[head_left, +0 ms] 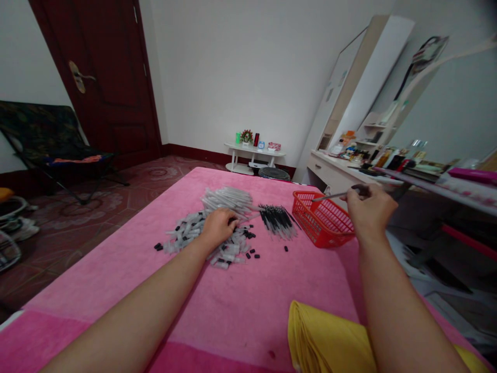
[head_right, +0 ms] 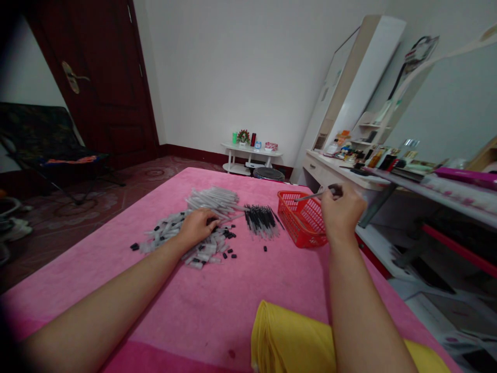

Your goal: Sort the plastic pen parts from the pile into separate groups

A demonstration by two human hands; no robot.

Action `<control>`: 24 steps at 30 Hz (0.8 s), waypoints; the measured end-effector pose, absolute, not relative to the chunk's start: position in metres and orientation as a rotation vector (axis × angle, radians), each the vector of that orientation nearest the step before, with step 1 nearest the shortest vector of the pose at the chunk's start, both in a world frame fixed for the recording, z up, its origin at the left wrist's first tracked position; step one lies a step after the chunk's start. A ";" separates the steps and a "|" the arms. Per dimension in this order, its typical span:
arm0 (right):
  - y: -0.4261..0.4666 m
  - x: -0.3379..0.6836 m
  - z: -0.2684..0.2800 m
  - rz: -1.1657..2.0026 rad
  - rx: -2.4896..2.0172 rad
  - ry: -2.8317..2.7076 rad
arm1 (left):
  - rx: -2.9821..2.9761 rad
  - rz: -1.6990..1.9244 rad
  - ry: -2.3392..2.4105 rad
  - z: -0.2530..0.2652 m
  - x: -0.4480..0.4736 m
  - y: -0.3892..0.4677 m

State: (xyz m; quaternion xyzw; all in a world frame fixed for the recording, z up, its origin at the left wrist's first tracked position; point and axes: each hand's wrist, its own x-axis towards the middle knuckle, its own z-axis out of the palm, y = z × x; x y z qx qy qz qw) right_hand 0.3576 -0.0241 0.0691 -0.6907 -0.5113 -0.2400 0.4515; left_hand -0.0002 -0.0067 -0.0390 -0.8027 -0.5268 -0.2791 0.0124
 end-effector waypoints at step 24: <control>-0.036 0.233 0.024 -0.189 -1.778 -2.135 | -2.445 -0.728 -1.707 -0.037 0.003 -0.009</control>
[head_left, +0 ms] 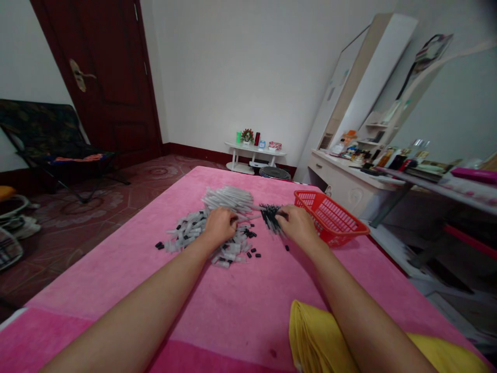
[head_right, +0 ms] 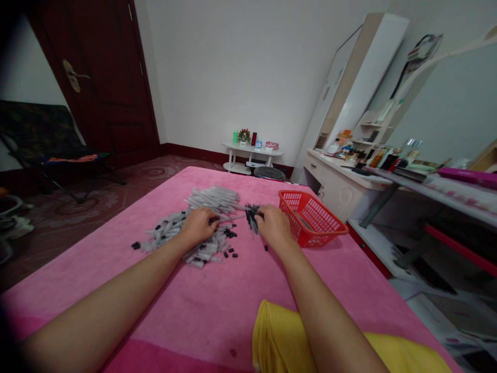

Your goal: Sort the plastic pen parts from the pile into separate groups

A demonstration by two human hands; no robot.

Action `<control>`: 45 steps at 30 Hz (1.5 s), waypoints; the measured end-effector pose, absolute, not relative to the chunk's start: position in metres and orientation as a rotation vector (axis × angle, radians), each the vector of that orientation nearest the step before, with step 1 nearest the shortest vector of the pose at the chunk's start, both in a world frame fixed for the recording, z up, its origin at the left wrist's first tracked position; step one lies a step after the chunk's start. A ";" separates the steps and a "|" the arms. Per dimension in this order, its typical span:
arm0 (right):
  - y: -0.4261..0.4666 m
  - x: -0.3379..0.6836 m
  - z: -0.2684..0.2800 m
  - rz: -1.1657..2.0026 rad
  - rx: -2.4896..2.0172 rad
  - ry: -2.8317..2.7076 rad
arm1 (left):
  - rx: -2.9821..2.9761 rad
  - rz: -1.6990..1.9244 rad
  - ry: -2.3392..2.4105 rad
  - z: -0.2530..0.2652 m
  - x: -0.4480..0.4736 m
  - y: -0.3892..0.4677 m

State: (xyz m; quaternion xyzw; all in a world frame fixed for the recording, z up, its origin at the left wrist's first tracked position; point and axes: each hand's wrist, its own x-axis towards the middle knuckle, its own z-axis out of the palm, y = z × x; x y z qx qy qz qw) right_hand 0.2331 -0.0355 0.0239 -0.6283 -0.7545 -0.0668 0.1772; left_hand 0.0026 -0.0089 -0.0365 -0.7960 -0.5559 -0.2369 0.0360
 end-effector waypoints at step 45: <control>-0.043 0.214 -0.003 -0.149 -2.169 -2.240 | -2.158 -3.029 -1.727 -0.031 0.009 -0.004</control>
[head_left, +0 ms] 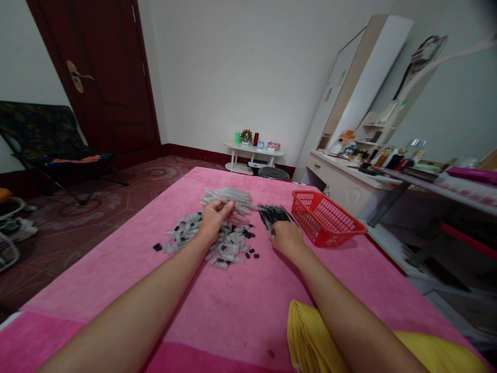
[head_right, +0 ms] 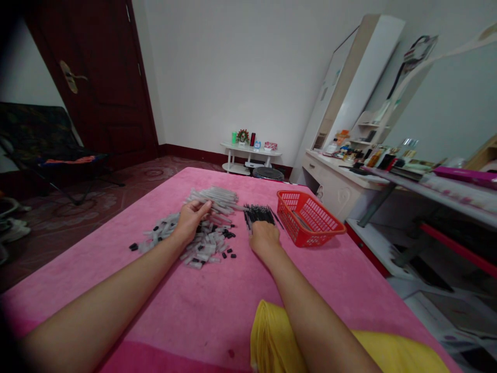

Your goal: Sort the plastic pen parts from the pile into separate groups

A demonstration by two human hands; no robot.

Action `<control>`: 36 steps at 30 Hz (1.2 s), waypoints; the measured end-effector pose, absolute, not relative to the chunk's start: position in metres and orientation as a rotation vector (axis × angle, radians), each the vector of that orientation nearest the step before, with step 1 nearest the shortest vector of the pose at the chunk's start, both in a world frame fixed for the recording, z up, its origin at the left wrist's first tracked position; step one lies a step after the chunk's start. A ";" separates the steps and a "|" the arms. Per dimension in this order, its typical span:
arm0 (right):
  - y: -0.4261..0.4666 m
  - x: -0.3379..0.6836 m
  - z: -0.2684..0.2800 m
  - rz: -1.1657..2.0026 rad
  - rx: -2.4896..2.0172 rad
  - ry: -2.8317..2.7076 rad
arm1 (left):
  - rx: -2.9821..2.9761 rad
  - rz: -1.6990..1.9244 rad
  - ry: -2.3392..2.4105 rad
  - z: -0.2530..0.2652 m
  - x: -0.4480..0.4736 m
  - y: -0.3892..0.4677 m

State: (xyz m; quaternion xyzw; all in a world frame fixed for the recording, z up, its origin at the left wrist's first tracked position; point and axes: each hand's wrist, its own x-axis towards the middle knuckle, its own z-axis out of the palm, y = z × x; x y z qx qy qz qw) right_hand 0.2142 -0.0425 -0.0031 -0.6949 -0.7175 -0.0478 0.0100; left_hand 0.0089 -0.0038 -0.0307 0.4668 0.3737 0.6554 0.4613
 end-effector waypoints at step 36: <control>-0.029 0.264 0.042 0.284 -1.638 -2.163 | 0.623 1.783 0.694 -0.030 -0.002 0.007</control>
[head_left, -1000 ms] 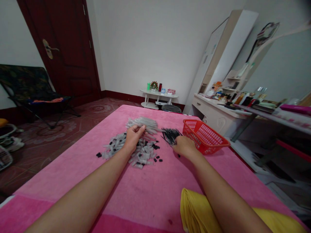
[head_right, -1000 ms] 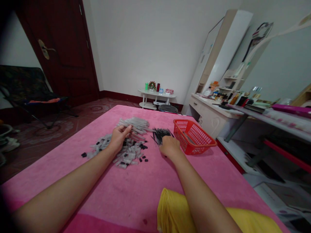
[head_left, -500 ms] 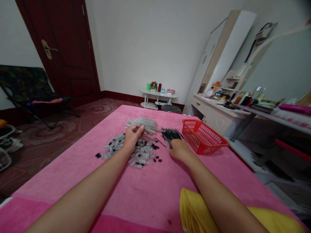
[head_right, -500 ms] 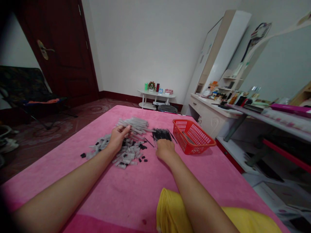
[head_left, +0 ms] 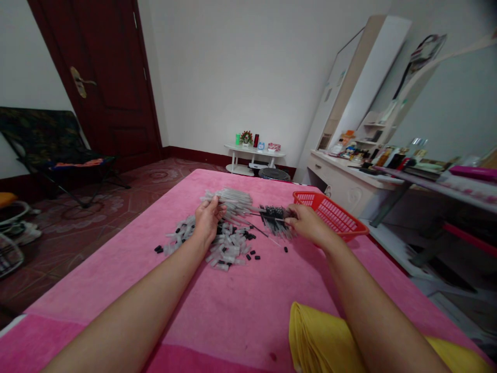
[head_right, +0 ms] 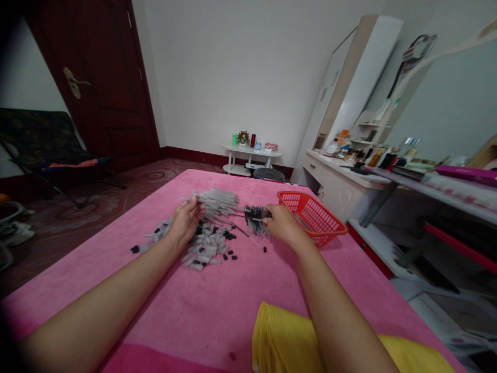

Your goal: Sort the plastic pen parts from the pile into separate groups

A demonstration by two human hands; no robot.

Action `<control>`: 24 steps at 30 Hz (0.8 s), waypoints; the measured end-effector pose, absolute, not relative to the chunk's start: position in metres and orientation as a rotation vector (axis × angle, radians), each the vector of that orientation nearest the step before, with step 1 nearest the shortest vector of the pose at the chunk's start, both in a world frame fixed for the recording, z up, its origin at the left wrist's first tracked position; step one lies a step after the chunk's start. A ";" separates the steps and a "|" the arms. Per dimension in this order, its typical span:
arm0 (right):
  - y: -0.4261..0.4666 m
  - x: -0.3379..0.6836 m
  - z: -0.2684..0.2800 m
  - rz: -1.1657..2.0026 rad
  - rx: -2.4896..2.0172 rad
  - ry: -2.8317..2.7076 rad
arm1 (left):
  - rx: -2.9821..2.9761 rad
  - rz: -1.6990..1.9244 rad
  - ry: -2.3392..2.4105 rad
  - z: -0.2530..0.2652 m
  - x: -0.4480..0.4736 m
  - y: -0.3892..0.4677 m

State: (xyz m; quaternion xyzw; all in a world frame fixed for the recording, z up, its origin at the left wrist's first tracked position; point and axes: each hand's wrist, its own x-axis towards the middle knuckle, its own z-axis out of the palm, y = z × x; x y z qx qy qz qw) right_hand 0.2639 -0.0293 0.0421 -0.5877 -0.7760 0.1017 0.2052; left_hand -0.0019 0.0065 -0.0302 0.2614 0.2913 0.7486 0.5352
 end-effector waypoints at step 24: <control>-0.025 0.257 0.034 0.222 -1.605 -2.044 | 0.744 1.735 0.713 -0.029 0.003 0.001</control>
